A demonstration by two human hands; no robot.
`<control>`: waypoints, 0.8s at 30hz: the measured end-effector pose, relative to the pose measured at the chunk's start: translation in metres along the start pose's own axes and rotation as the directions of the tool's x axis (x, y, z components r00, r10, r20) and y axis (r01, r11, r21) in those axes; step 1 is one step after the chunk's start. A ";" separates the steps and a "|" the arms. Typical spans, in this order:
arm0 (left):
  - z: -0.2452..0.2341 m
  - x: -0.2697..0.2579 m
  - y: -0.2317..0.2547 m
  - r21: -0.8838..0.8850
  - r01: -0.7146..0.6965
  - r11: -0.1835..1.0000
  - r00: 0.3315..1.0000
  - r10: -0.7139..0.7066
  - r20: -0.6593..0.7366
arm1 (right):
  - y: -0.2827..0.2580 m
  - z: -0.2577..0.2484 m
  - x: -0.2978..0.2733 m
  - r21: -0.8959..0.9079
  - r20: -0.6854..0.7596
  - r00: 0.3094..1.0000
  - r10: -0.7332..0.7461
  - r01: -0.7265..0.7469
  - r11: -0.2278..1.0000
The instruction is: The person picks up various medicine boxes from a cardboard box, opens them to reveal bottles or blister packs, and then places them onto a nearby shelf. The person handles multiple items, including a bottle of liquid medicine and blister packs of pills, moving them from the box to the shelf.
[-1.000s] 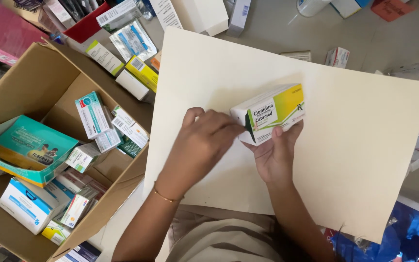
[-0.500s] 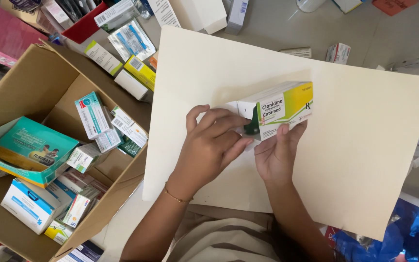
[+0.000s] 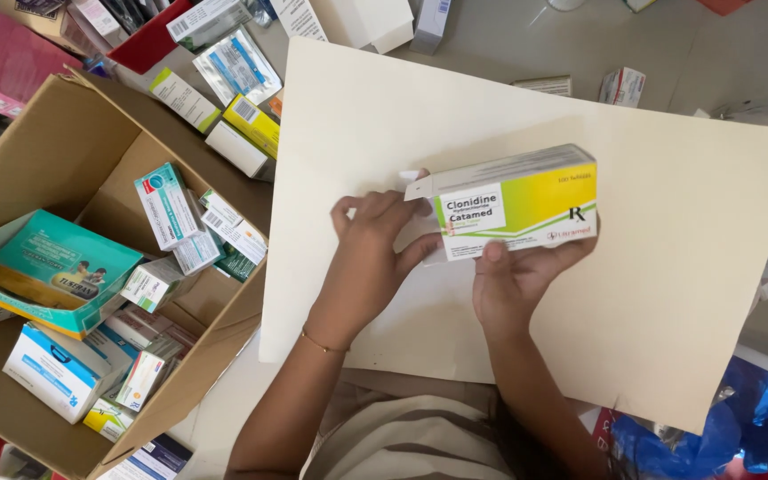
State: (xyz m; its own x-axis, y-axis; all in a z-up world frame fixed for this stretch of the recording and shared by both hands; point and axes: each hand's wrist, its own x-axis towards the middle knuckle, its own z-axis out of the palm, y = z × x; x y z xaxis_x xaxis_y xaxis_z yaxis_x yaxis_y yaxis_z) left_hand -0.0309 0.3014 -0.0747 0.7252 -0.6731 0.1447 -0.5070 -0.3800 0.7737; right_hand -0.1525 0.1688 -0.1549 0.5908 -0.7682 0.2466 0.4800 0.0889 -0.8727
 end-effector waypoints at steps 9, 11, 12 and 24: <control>0.035 -0.004 -0.002 -0.600 0.237 0.764 0.969 -0.231 0.088 | -0.029 -0.010 0.006 -0.324 0.134 0.981 -0.137 0.174 0.930; 0.046 -0.001 -0.003 -0.711 0.222 0.667 0.968 -0.237 0.080 | -0.031 -0.015 0.009 -0.346 0.153 0.978 -0.145 0.190 0.919; 0.052 0.000 -0.004 -0.805 0.201 0.558 0.967 -0.242 0.073 | -0.032 -0.017 0.010 -0.367 0.171 0.973 -0.152 0.207 0.907; 0.060 -0.003 -0.007 -0.927 0.228 0.298 0.960 -0.227 0.163 | -0.024 -0.031 0.029 0.218 0.041 0.983 0.177 -0.181 0.959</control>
